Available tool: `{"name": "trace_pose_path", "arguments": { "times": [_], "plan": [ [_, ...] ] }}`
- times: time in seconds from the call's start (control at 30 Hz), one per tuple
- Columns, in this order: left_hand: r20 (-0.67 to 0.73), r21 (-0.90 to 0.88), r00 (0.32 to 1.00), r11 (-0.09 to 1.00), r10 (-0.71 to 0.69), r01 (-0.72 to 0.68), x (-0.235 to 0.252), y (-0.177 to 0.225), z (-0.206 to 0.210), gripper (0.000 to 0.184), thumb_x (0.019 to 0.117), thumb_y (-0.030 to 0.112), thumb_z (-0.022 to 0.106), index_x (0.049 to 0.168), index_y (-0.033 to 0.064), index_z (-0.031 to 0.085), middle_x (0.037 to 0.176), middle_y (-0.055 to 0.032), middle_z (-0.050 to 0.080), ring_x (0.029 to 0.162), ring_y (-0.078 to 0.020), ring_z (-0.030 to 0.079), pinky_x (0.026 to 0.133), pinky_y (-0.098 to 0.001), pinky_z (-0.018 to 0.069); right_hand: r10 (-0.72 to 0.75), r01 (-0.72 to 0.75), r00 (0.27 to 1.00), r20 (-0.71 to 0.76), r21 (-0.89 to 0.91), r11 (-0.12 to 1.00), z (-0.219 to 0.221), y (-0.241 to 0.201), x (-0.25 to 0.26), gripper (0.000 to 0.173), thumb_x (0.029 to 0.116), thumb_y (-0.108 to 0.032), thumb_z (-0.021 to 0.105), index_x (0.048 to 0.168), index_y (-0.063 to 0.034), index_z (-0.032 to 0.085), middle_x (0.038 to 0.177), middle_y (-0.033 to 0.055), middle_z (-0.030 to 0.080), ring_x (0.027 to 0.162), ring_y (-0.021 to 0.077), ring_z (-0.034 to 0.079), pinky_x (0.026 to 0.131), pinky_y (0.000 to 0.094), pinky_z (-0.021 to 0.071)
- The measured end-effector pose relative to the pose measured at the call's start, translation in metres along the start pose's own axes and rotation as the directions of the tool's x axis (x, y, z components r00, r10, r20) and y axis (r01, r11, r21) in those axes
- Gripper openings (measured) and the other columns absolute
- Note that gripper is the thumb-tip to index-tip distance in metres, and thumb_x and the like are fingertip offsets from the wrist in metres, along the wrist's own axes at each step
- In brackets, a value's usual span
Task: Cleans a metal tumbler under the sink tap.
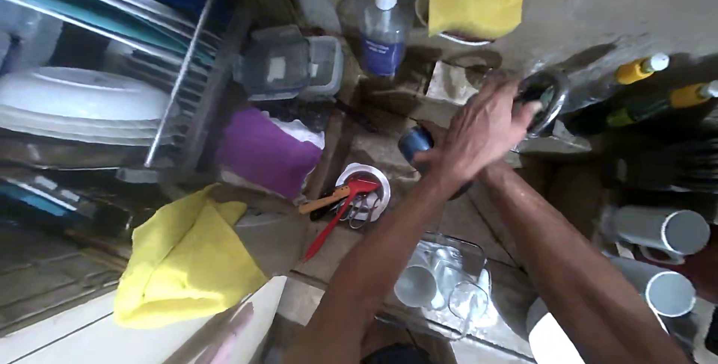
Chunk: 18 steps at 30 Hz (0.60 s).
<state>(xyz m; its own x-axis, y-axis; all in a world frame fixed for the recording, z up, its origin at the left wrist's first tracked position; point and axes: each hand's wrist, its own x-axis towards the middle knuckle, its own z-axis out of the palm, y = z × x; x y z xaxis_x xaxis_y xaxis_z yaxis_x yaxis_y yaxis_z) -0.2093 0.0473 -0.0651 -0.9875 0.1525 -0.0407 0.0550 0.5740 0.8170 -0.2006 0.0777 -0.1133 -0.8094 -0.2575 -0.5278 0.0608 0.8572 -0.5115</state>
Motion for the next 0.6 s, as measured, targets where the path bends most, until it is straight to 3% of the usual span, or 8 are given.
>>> {"name": "trace_pose_path", "arguments": {
  "times": [0.1,0.17,0.2,0.27,0.33,0.43,0.57,0.6],
  "plan": [
    [-0.056,-0.124,0.989,0.982,0.140,-0.146,-0.087,0.006,-0.028,0.043,0.1024,0.025,0.060,0.142,0.0083,0.060,0.132,-0.0078,0.066,0.113,-0.0175,0.066,0.097,-0.0383,0.0566,-0.044,0.046,0.997,0.068,-0.024,0.999,-0.018,0.000,-0.023,0.075,0.0874,-0.014,0.078,0.154,-0.0142,0.045,0.137,0.0226,0.062,0.122,0.0358,0.063,0.107,0.0540,0.0484],
    [-0.090,-0.217,0.985,0.962,0.150,-0.166,-0.128,-0.005,-0.042,0.038,0.0999,0.020,0.066,0.135,0.0062,0.066,0.131,-0.0079,0.068,0.119,-0.0165,0.065,0.103,-0.0389,0.0543,-0.102,0.119,0.979,0.179,-0.088,0.989,-0.041,0.015,-0.046,0.072,0.0970,-0.025,0.069,0.160,-0.0242,0.035,0.139,0.0187,0.062,0.121,0.0348,0.064,0.103,0.0578,0.0494],
    [-0.096,-0.242,0.987,0.959,0.131,-0.151,-0.146,-0.012,-0.049,0.037,0.0998,0.020,0.066,0.134,0.0065,0.066,0.130,-0.0070,0.068,0.121,-0.0156,0.065,0.105,-0.0389,0.0536,-0.105,0.121,0.977,0.184,-0.074,0.990,-0.045,0.025,-0.055,0.077,0.0935,-0.030,0.074,0.160,-0.0280,0.035,0.132,0.0202,0.065,0.113,0.0394,0.067,0.094,0.0650,0.0513],
    [-0.141,-0.272,0.986,0.955,0.085,-0.121,-0.176,-0.029,-0.060,0.033,0.0995,0.020,0.067,0.130,0.0068,0.069,0.127,-0.0062,0.070,0.116,-0.0143,0.066,0.102,-0.0377,0.0563,-0.127,0.137,0.982,0.136,-0.065,0.988,-0.044,0.052,-0.066,0.094,0.0755,-0.043,0.086,0.156,-0.0344,0.039,0.116,0.0177,0.071,0.093,0.0393,0.070,0.076,0.0682,0.0543],
    [-0.162,-0.276,0.986,0.959,0.026,-0.070,-0.199,-0.046,-0.071,0.031,0.1001,0.020,0.067,0.128,0.0081,0.070,0.124,-0.0055,0.071,0.112,-0.0133,0.068,0.098,-0.0369,0.0579,-0.163,0.175,0.979,0.119,-0.097,0.980,-0.045,0.069,-0.077,0.104,0.0668,-0.046,0.089,0.156,-0.0342,0.039,0.120,0.0158,0.069,0.098,0.0378,0.070,0.079,0.0681,0.0544],
    [-0.171,-0.258,0.984,0.966,-0.047,0.002,-0.219,-0.069,-0.079,0.029,0.0995,0.021,0.067,0.127,0.0100,0.070,0.120,-0.0032,0.071,0.103,-0.0109,0.069,0.091,-0.0329,0.0600,-0.227,0.228,0.974,0.026,-0.073,0.971,-0.044,0.083,-0.096,0.108,0.0651,-0.044,0.090,0.158,-0.0399,0.035,0.135,0.0111,0.063,0.112,0.0341,0.066,0.088,0.0656,0.0537],
    [-0.086,-0.284,0.982,0.949,-0.166,0.136,-0.228,-0.069,-0.069,0.034,0.0994,0.023,0.067,0.130,0.0096,0.069,0.120,-0.0070,0.071,0.104,-0.0147,0.069,0.093,-0.0357,0.0588,-0.100,0.101,0.995,0.011,-0.149,0.984,-0.039,0.097,-0.106,0.106,0.0656,-0.053,0.089,0.157,-0.0436,0.035,0.128,0.0175,0.066,0.108,0.0425,0.067,0.085,0.0719,0.0514],
    [-0.048,-0.299,0.978,0.937,-0.201,0.178,-0.227,-0.065,-0.072,0.038,0.1003,0.025,0.066,0.134,0.0087,0.066,0.124,-0.0096,0.070,0.108,-0.0169,0.069,0.096,-0.0364,0.0572,-0.094,0.095,0.996,0.007,-0.098,0.991,-0.042,0.088,-0.108,0.106,0.0669,-0.055,0.087,0.158,-0.0396,0.035,0.129,0.0183,0.066,0.110,0.0403,0.067,0.087,0.0693,0.0527]
  ]
}}
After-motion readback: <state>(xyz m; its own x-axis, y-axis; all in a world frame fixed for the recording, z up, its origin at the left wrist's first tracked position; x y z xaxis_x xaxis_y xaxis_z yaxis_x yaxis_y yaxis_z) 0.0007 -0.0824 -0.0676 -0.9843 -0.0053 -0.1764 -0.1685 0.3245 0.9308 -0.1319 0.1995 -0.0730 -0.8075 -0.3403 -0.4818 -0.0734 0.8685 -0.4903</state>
